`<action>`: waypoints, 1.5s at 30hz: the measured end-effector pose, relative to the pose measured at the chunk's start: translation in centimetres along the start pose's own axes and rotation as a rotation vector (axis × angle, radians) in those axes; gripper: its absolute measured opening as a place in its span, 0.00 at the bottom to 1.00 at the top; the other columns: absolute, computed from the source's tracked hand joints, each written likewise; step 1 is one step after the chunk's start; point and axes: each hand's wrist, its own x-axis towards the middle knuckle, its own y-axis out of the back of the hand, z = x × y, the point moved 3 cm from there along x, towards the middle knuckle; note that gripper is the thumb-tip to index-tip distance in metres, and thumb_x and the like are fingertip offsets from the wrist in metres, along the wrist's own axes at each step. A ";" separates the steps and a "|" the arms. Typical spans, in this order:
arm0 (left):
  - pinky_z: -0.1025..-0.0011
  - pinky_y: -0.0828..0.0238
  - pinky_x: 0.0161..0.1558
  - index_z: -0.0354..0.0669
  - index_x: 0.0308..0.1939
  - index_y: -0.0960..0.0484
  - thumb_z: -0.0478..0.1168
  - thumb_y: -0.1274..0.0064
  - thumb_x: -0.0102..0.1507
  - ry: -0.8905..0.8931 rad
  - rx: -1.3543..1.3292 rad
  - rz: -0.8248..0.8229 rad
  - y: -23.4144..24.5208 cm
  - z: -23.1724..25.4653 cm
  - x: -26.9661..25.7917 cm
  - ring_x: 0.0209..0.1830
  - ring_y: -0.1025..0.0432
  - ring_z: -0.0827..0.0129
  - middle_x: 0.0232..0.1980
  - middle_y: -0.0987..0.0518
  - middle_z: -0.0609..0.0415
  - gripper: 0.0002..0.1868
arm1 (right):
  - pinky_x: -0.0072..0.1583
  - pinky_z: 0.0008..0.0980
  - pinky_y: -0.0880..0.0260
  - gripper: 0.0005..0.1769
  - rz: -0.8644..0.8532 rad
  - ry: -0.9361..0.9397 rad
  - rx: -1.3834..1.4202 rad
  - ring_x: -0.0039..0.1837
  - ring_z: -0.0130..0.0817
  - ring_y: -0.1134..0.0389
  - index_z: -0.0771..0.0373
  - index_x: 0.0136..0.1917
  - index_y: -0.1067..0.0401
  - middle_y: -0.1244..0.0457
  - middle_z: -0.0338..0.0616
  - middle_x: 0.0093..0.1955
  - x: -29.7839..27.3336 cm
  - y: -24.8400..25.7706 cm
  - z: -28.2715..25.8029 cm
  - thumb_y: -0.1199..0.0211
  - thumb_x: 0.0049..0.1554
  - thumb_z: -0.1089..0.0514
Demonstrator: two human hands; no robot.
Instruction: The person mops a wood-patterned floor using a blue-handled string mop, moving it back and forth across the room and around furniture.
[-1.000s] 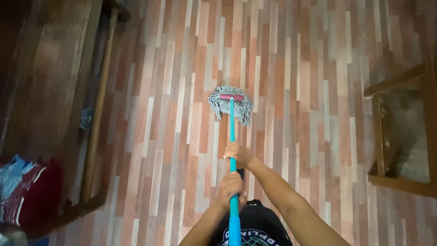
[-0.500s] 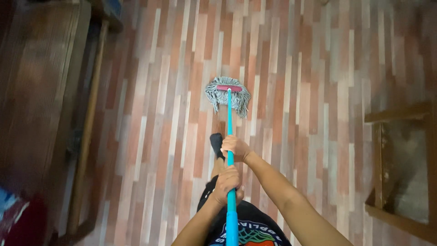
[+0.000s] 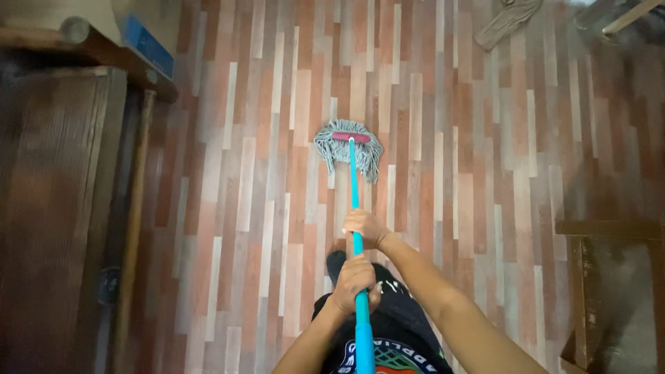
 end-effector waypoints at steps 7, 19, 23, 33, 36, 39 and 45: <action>0.62 0.51 0.29 0.44 0.22 0.40 0.38 0.57 0.67 -0.024 -0.017 0.000 1.2 -7.2 8.1 0.18 0.46 0.60 0.21 0.41 0.54 0.18 | 0.42 0.42 0.44 0.19 0.036 -0.003 0.053 0.34 0.43 0.46 0.58 0.30 0.43 0.47 0.42 0.30 4.3 2.7 9.4 0.53 0.65 0.60; 0.62 0.48 0.29 0.44 0.21 0.41 0.32 0.55 0.61 0.008 -0.003 -0.047 -0.1 -20.1 23.1 0.17 0.45 0.59 0.21 0.40 0.54 0.16 | 0.41 0.38 0.49 0.18 0.078 -0.111 0.087 0.33 0.40 0.52 0.56 0.29 0.48 0.51 0.41 0.28 9.9 10.2 26.2 0.51 0.61 0.64; 0.68 0.44 0.25 0.50 0.16 0.35 0.44 0.53 0.64 -0.027 -0.009 0.064 -0.8 -25.7 25.1 0.13 0.43 0.66 0.17 0.35 0.60 0.21 | 0.41 0.39 0.43 0.19 0.177 -0.141 0.089 0.33 0.43 0.45 0.56 0.30 0.45 0.48 0.40 0.29 12.0 12.3 30.3 0.48 0.62 0.58; 0.65 0.39 0.22 0.49 0.16 0.35 0.39 0.52 0.66 0.152 -0.045 -0.117 3.1 -22.9 32.3 0.13 0.39 0.56 0.16 0.34 0.54 0.22 | 0.40 0.38 0.38 0.24 0.282 -0.296 0.156 0.31 0.43 0.42 0.55 0.29 0.45 0.48 0.40 0.28 14.8 13.0 30.5 0.50 0.66 0.51; 0.62 0.39 0.23 0.47 0.16 0.35 0.41 0.50 0.65 0.157 -0.110 -0.170 4.1 -23.1 30.7 0.15 0.39 0.54 0.18 0.34 0.52 0.22 | 0.40 0.38 0.38 0.24 0.301 -0.340 0.136 0.32 0.44 0.42 0.55 0.29 0.46 0.48 0.41 0.28 15.5 12.3 29.2 0.49 0.65 0.50; 0.59 0.39 0.23 0.47 0.17 0.35 0.39 0.47 0.62 0.158 -0.099 -0.197 5.9 -22.5 28.9 0.16 0.37 0.51 0.18 0.34 0.51 0.20 | 0.40 0.41 0.37 0.23 0.293 -0.330 0.152 0.32 0.46 0.41 0.56 0.29 0.44 0.47 0.44 0.28 16.8 11.8 27.6 0.49 0.65 0.51; 0.58 0.38 0.24 0.47 0.18 0.38 0.39 0.48 0.62 0.135 -0.135 -0.216 9.2 -18.8 25.7 0.15 0.37 0.50 0.18 0.36 0.50 0.19 | 0.40 0.43 0.38 0.19 0.281 -0.387 0.188 0.34 0.49 0.40 0.56 0.29 0.43 0.46 0.45 0.28 16.6 6.9 23.2 0.40 0.58 0.54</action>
